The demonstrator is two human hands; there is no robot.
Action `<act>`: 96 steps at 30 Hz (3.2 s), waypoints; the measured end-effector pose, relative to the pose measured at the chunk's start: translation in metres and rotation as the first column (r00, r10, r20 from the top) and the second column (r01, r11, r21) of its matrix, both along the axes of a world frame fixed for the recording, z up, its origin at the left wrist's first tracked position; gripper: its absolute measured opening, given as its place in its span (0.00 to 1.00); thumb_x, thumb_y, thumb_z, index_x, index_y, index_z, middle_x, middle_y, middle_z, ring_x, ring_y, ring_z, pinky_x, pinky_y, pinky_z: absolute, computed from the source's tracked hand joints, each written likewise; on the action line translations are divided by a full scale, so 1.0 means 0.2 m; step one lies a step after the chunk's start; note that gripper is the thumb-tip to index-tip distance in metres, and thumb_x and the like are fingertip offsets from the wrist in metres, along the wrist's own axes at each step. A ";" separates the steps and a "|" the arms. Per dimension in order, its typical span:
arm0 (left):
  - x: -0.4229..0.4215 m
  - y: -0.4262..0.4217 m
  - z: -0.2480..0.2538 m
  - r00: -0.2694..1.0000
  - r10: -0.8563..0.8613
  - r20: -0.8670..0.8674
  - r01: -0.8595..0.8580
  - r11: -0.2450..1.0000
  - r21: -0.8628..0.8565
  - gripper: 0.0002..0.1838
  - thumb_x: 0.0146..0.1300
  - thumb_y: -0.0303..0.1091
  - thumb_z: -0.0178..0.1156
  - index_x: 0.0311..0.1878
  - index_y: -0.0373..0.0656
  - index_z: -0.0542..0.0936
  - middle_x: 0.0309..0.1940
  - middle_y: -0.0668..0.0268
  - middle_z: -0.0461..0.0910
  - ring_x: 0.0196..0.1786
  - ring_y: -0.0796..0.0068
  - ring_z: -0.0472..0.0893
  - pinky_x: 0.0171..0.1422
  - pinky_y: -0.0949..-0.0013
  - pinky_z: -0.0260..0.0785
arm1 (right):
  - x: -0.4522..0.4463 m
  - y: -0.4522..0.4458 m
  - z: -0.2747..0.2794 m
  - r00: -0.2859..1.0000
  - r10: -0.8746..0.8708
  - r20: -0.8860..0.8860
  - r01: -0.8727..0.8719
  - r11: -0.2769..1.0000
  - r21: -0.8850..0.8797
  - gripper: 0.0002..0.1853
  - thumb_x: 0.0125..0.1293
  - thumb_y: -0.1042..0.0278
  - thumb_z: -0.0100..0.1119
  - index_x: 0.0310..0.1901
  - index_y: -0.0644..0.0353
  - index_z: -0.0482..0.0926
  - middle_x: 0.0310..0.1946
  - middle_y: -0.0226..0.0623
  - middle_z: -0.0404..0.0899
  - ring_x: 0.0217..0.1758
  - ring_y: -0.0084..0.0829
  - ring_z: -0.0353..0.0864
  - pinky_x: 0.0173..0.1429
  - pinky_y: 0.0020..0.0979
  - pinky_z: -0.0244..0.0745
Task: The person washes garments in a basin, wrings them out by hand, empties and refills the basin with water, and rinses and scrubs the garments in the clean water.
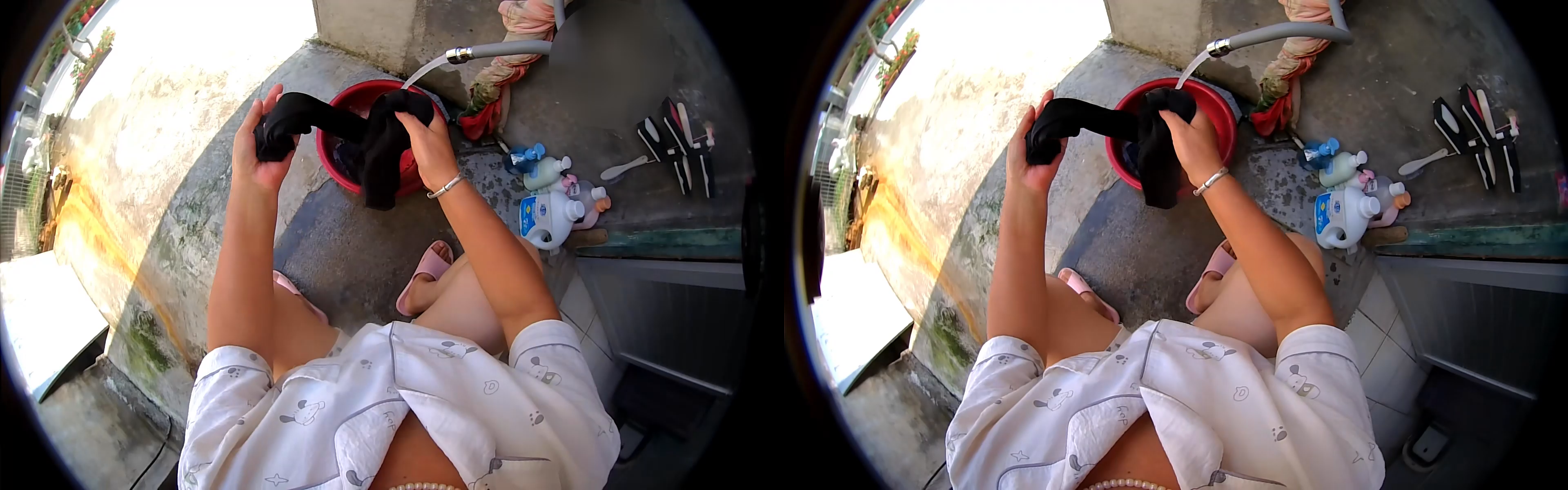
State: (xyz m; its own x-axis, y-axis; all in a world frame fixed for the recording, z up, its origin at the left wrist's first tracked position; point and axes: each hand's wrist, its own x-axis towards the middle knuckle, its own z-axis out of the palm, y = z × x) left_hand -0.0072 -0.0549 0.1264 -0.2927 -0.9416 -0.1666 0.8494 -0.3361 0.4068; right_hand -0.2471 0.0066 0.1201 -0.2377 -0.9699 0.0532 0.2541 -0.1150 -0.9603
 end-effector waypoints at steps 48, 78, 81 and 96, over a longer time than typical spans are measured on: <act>-0.13 0.12 0.08 0.413 0.104 0.905 0.062 0.988 -0.142 0.11 0.52 0.29 0.55 0.39 0.34 0.76 0.29 0.66 0.75 0.33 0.76 0.73 0.36 0.71 0.67 | -0.13 -0.16 -0.48 0.920 0.181 -0.348 -0.073 0.951 0.300 0.22 0.46 0.80 0.69 0.45 0.60 0.76 0.41 0.33 0.79 0.46 0.29 0.78 0.54 0.29 0.71; -0.17 0.15 -0.32 0.977 -0.048 0.209 -0.052 0.892 0.449 0.17 0.54 0.26 0.50 0.48 0.30 0.71 0.43 0.51 0.79 0.45 0.55 0.81 0.56 0.55 0.76 | 0.10 -0.02 -0.77 0.945 0.237 -0.227 -0.115 0.886 0.448 0.23 0.64 0.52 0.59 0.57 0.54 0.73 0.52 0.40 0.76 0.58 0.40 0.75 0.59 0.38 0.71; -0.19 0.15 -0.32 0.987 0.046 0.156 -0.112 0.885 0.451 0.19 0.53 0.26 0.49 0.49 0.30 0.71 0.43 0.50 0.79 0.48 0.54 0.81 0.60 0.54 0.74 | 0.22 0.13 -0.42 0.883 0.055 0.467 -0.310 0.814 0.490 0.24 0.65 0.46 0.58 0.56 0.52 0.74 0.50 0.35 0.77 0.55 0.32 0.76 0.56 0.36 0.72; -0.19 0.19 -0.32 0.858 -0.390 0.335 0.302 0.909 0.286 0.20 0.68 0.50 0.53 0.51 0.43 0.75 0.47 0.56 0.79 0.49 0.63 0.80 0.54 0.58 0.75 | 0.44 0.26 -0.14 0.748 -0.114 -0.654 -0.119 0.946 -0.301 0.15 0.41 0.74 0.67 0.26 0.58 0.68 0.31 0.35 0.70 0.40 0.41 0.71 0.44 0.39 0.67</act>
State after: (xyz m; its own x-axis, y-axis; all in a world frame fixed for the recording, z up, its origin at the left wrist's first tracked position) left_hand -0.0460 -0.0165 0.0621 -0.4660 -0.7182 -0.5167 0.4582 -0.6955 0.5534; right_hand -0.1586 0.0582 0.0914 -0.0277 -0.8743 0.4846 -0.4238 -0.4288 -0.7978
